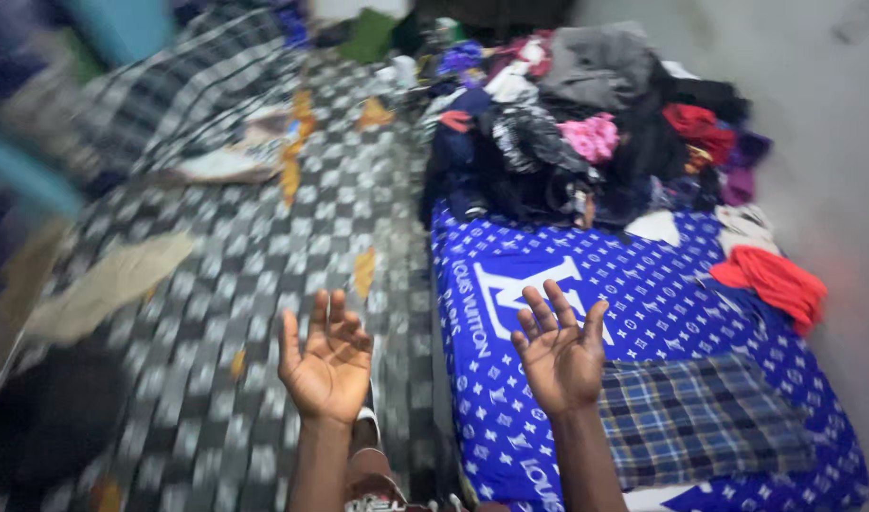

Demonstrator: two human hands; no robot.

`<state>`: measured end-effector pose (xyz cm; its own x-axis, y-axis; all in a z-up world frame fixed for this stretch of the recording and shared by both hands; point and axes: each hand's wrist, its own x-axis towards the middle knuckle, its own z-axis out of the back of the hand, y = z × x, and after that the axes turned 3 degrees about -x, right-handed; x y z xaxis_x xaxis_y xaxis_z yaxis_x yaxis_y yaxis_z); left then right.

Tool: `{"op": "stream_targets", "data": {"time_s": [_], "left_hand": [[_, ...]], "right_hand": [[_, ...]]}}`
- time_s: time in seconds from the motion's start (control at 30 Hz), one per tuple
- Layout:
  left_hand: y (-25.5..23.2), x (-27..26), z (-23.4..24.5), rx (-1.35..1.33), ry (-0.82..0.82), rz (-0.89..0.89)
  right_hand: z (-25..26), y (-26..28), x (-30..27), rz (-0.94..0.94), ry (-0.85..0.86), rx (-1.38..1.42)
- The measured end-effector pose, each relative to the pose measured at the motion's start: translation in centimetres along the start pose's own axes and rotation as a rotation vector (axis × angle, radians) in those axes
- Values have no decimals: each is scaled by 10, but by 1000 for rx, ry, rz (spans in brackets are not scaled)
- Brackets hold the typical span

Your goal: The person picks up a shirt and a pair of pants from a bed, folds each item by hand on the bed, and places the folded clothes onto a shelf in a closet.

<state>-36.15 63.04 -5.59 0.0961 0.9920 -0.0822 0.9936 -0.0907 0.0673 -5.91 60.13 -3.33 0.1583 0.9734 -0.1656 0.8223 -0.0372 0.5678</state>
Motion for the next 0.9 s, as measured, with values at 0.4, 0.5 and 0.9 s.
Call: {"op": "stream_targets", "data": {"time_s": [0.4,0.5,0.9], "left_hand": [[-36,281,-30,226,-61,430],[-41,330,-34,252,-79,467],[-6,465,-36,194,-21,614]], "right_hand": [[-97,-48,142,236,-342,-102],[-111,-61,168,229,-455,-135],[-99,-58,283,356,-323,-43]]}}
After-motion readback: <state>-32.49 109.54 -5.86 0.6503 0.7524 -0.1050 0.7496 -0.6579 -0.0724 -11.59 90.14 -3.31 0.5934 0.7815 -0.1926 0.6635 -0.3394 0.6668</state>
